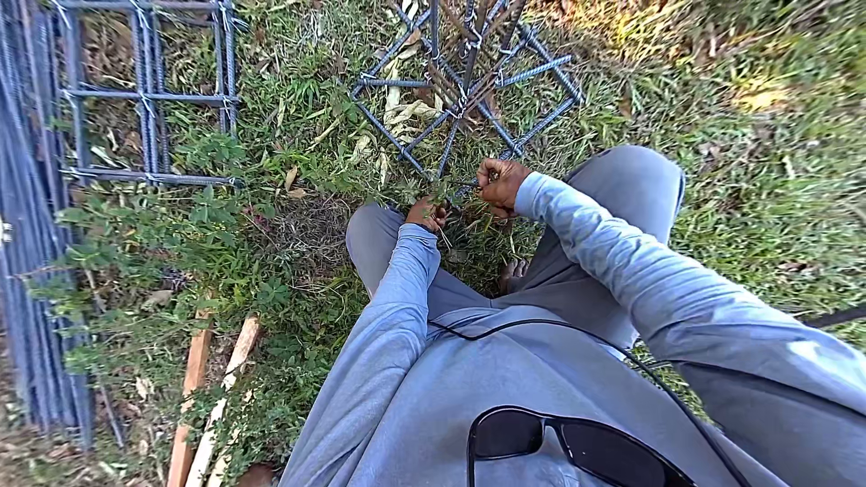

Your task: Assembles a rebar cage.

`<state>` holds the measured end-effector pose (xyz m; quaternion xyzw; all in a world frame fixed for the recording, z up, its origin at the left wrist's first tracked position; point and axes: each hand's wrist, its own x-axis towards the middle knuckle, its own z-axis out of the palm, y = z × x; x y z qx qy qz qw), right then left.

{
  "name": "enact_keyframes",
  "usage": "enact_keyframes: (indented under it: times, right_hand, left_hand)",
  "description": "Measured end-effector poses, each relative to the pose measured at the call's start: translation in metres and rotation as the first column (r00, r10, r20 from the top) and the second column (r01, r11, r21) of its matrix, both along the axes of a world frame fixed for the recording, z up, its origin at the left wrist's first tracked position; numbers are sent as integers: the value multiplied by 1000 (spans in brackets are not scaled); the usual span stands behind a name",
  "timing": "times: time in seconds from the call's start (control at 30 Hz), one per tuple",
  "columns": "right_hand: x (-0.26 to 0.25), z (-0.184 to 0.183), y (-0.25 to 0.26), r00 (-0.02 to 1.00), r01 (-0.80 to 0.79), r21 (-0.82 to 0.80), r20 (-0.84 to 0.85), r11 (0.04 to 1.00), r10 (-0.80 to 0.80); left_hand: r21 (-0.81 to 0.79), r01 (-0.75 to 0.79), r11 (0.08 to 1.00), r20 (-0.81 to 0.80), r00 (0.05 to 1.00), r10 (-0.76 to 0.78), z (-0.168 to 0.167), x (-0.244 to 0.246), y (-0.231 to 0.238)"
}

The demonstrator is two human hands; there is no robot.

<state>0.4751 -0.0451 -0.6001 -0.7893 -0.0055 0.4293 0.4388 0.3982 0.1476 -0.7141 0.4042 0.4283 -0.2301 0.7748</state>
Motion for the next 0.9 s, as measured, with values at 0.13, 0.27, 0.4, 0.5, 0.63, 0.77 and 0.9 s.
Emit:
enact_keyframes:
  times: [0.13, 0.27, 0.4, 0.5, 0.63, 0.77, 0.9]
  right_hand:
    - [8, 4, 2, 988, -130, -110, 71, 985, 139]
    - [9, 6, 9, 924, -284, -189, 206, 940, 321]
    - [-1, -24, 13, 790, -391, -225, 416, 893, 451]
    - [-6, -35, 13, 759, -423, -267, 417, 866, 499]
    - [-8, -22, 14, 761, -441, -296, 377, 847, 528]
    - [-13, -32, 12, 764, -431, -292, 385, 854, 518]
    - [-12, -57, 8, 769, -371, -256, 453, 892, 450]
  left_hand:
    - [118, 78, 990, 27, 996, -81, -4, -2, -3]
    - [244, 152, 958, -25, 988, -151, -5, 4, -7]
    - [280, 172, 945, -78, 985, -156, -16, 14, -8]
    - [341, 151, 928, -61, 989, -138, -20, 16, -13]
    - [427, 116, 897, -22, 993, -118, -26, 18, -17]
    - [468, 122, 875, -32, 992, -121, -29, 16, -20]
    - [512, 117, 851, 0, 991, -136, -39, 16, -22]
